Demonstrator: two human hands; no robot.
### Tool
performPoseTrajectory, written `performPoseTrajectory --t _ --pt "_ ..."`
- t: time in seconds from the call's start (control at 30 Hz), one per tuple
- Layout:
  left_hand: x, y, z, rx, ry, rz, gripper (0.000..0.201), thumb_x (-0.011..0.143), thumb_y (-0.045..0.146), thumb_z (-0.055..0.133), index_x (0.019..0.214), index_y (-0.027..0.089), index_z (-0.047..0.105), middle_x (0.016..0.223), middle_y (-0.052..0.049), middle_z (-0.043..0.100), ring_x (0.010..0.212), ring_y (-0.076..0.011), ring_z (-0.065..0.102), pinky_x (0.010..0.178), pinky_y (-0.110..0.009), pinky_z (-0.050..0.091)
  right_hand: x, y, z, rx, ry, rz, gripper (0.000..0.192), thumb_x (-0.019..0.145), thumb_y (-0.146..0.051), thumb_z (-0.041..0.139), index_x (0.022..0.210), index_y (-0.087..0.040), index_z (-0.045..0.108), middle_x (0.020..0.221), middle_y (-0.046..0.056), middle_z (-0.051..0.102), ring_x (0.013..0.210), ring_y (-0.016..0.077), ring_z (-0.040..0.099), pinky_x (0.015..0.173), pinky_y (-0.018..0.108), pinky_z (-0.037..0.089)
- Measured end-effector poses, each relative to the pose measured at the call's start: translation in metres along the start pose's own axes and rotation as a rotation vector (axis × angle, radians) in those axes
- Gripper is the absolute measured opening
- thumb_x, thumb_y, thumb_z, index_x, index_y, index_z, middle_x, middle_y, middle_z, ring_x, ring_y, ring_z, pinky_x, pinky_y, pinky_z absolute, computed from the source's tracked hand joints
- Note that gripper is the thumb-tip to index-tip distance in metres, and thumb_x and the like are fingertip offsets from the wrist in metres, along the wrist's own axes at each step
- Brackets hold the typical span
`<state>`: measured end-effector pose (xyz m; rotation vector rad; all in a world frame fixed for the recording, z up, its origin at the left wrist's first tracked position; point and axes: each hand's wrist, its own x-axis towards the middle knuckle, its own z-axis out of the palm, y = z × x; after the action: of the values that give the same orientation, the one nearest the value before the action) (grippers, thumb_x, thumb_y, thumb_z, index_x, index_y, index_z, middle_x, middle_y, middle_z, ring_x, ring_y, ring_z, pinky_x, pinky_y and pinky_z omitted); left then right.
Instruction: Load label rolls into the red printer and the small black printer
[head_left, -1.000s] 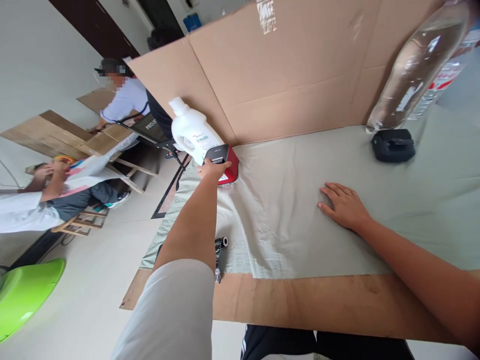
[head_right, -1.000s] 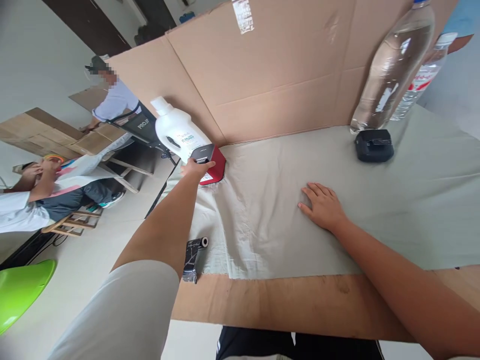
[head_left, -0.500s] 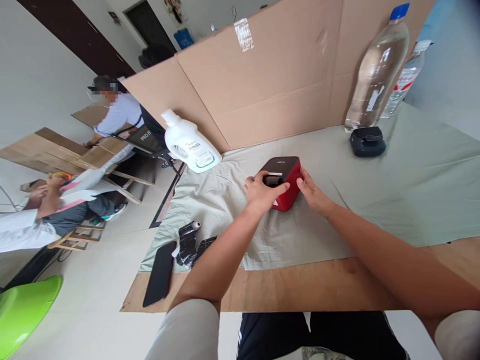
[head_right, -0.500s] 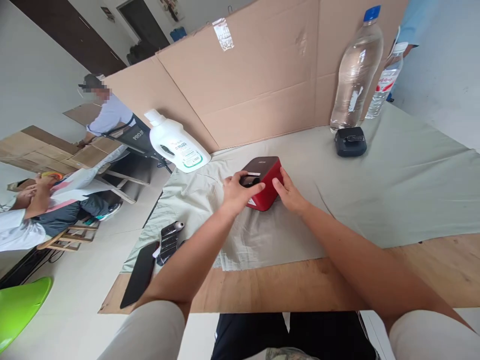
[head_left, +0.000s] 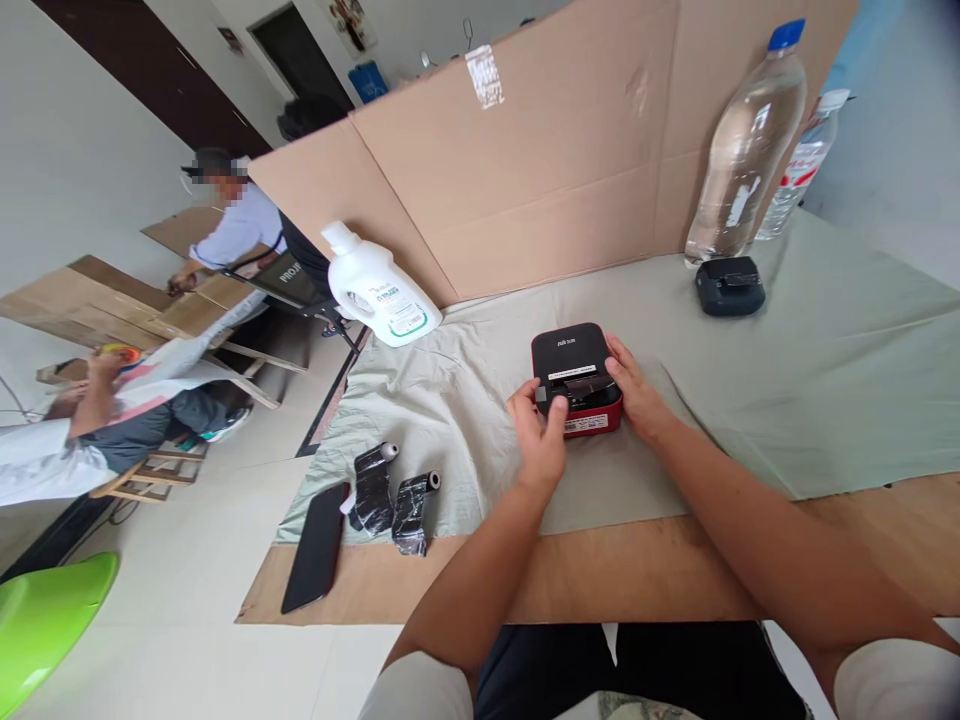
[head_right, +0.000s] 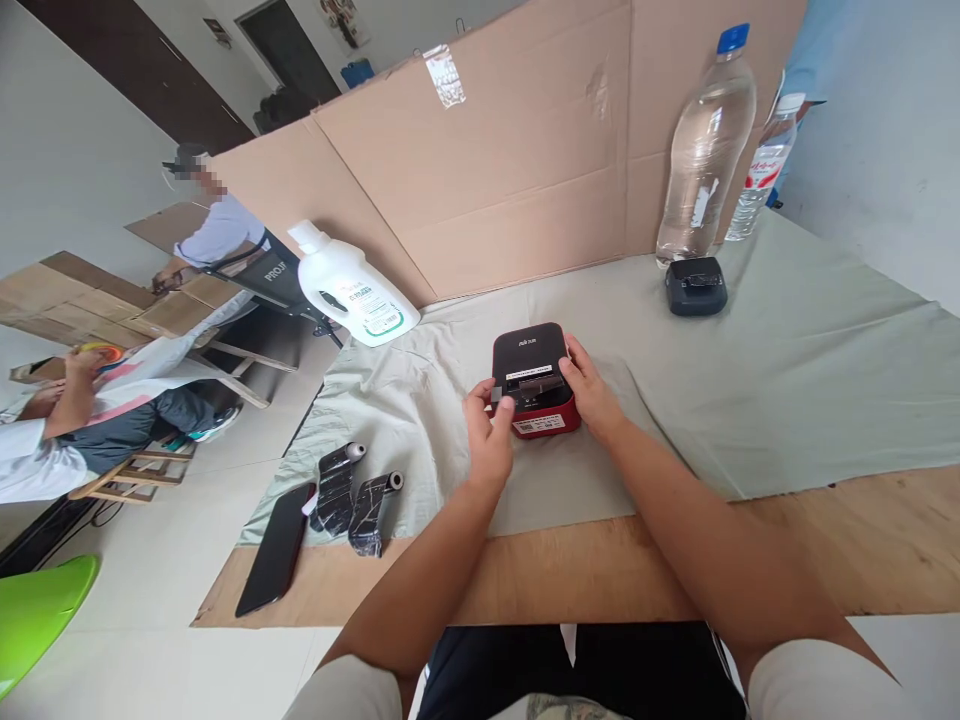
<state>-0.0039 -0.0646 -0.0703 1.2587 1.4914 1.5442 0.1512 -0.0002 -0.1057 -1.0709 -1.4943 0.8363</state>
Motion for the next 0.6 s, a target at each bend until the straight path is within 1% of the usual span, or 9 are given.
performPoseTrajectory --t 0.07,0.13,0.2,0.27,0.33,0.4,0.43,0.53,0.6 --pt "0.014 -0.006 -0.004 -0.192 0.006 -0.077 0.036 0.079 0.037 0.066 0.111 0.025 0.056 0.117 -0.007 0.056 0.119 -0.0227 0.052 0.103 -0.035 0.040 -0.006 -0.007 -0.003 -0.021 0.025 -0.023 0.061 0.096 -0.068 0.033 0.138 -0.031 0.056 0.154 0.004 0.047 0.147 0.0254 0.037 0.120 0.048 0.034" --pt "0.029 -0.009 -0.007 -0.356 -0.053 -0.189 0.037 0.069 0.028 0.067 0.105 0.024 0.057 0.110 -0.005 0.060 0.109 -0.0207 0.056 0.095 -0.032 0.043 -0.011 -0.011 -0.006 -0.059 0.039 -0.063 0.056 0.094 -0.069 0.036 0.110 -0.029 0.071 0.153 0.004 0.048 0.149 0.0272 0.033 0.122 0.050 0.030" --pt "0.043 -0.010 -0.010 -0.470 -0.131 -0.321 0.046 0.057 0.018 0.066 0.102 0.022 0.058 0.102 -0.003 0.063 0.097 -0.0191 0.059 0.086 -0.031 0.044 -0.014 -0.013 -0.007 -0.060 0.058 -0.091 0.056 0.094 -0.068 0.036 0.088 -0.026 0.072 0.152 0.006 0.048 0.147 0.0288 0.036 0.120 0.051 0.032" --pt "0.052 -0.008 -0.011 -0.532 -0.175 -0.452 0.055 0.048 0.012 0.062 0.102 0.022 0.057 0.094 0.000 0.064 0.083 -0.0168 0.059 0.077 -0.029 0.044 -0.016 -0.013 -0.006 -0.036 0.078 -0.115 0.053 0.094 -0.067 0.040 0.079 -0.025 0.068 0.150 0.008 0.050 0.145 0.0298 0.038 0.117 0.051 0.035" --pt "0.058 -0.006 -0.011 -0.566 -0.175 -0.549 0.064 0.045 0.009 0.058 0.107 0.023 0.053 0.089 0.002 0.063 0.074 -0.0151 0.057 0.070 -0.028 0.042 -0.016 -0.011 -0.003 -0.045 0.082 -0.149 0.044 0.091 -0.063 0.048 0.082 -0.024 0.065 0.150 0.010 0.049 0.145 0.0311 0.038 0.117 0.051 0.035" --pt "0.060 -0.004 -0.009 -0.589 -0.153 -0.601 0.071 0.044 0.007 0.054 0.112 0.025 0.049 0.084 0.004 0.062 0.069 -0.0140 0.055 0.067 -0.027 0.040 -0.017 -0.008 0.002 -0.073 0.084 -0.166 0.037 0.089 -0.058 0.053 0.096 -0.025 0.065 0.153 0.011 0.044 0.147 0.0317 0.034 0.118 0.053 0.032" --pt "0.060 -0.003 -0.009 -0.596 -0.139 -0.615 0.073 0.043 0.007 0.053 0.114 0.026 0.047 0.082 0.005 0.061 0.067 -0.0135 0.054 0.066 -0.026 0.040 -0.018 -0.007 0.005 -0.081 0.089 -0.164 0.038 0.089 -0.057 0.053 0.108 -0.025 0.064 0.156 0.011 0.041 0.148 0.0315 0.032 0.118 0.053 0.031" --pt "0.059 -0.004 -0.007 -0.600 -0.119 -0.625 0.076 0.043 0.007 0.053 0.116 0.028 0.044 0.080 0.006 0.059 0.064 -0.0128 0.054 0.065 -0.026 0.040 -0.019 -0.002 0.011 -0.062 0.111 -0.125 0.060 0.090 -0.056 0.050 0.142 -0.026 0.043 0.161 0.012 0.031 0.150 0.0295 0.029 0.119 0.052 0.031" --pt "0.056 -0.008 -0.007 -0.604 -0.122 -0.601 0.074 0.044 0.007 0.056 0.114 0.027 0.046 0.083 0.005 0.060 0.067 -0.0127 0.055 0.067 -0.026 0.042 -0.020 0.002 0.012 -0.039 0.108 -0.104 0.068 0.091 -0.058 0.047 0.149 -0.026 0.034 0.161 0.012 0.032 0.149 0.0286 0.032 0.119 0.051 0.032"
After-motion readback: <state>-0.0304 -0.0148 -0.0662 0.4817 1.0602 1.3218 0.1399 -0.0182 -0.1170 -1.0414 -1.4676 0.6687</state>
